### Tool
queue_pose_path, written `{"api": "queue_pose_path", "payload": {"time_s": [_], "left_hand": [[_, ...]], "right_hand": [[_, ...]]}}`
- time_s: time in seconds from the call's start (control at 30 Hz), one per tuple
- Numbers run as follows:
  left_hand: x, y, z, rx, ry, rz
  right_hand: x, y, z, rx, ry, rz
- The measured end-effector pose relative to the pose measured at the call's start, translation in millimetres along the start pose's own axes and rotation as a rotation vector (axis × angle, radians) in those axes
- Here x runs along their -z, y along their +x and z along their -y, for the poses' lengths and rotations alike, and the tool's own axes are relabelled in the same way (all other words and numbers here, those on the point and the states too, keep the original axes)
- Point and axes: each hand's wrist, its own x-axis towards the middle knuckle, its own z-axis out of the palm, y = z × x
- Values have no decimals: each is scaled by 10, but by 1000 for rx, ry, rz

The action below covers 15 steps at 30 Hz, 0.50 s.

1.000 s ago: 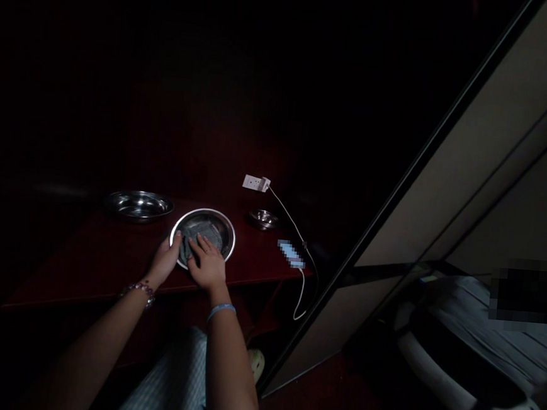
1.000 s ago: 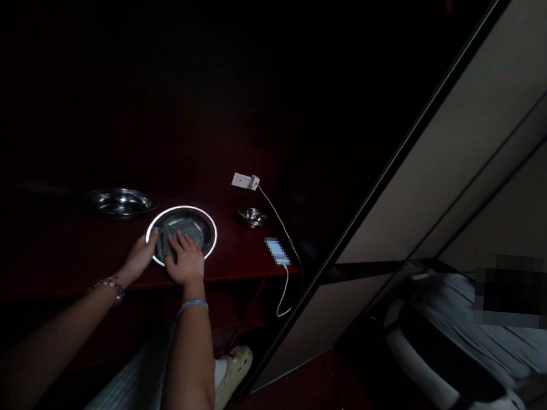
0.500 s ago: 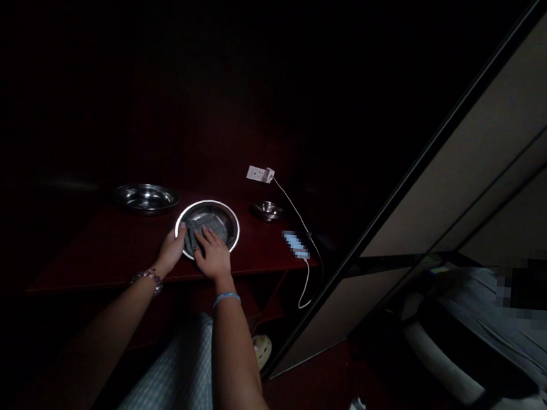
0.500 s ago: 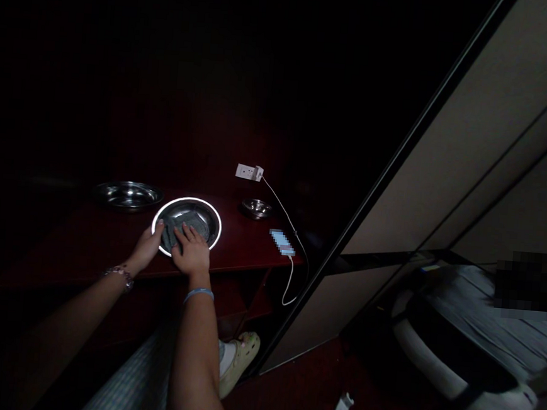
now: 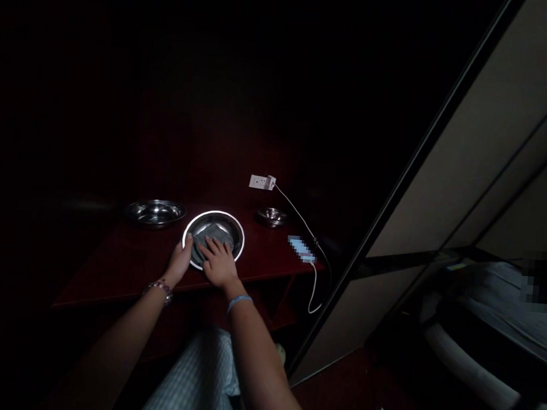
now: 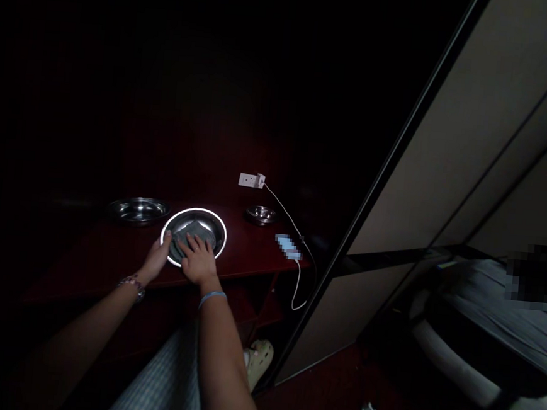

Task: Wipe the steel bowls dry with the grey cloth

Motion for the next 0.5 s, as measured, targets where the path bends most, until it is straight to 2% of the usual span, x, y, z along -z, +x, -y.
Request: {"api": "queue_pose_path", "payload": {"time_s": [0.13, 0.27, 0.4, 0.5], "left_hand": [[-5, -39, -57, 5, 6, 1], [-14, -6, -16, 48, -16, -14], [-19, 59, 43, 66, -27, -17], [-8, 63, 44, 29, -36, -10]], "right_hand": [[165, 69, -126, 67, -85, 111], [260, 157, -192, 28, -166, 94], [158, 204, -99, 23, -136, 43], [58, 200, -27, 64, -84, 56]]}}
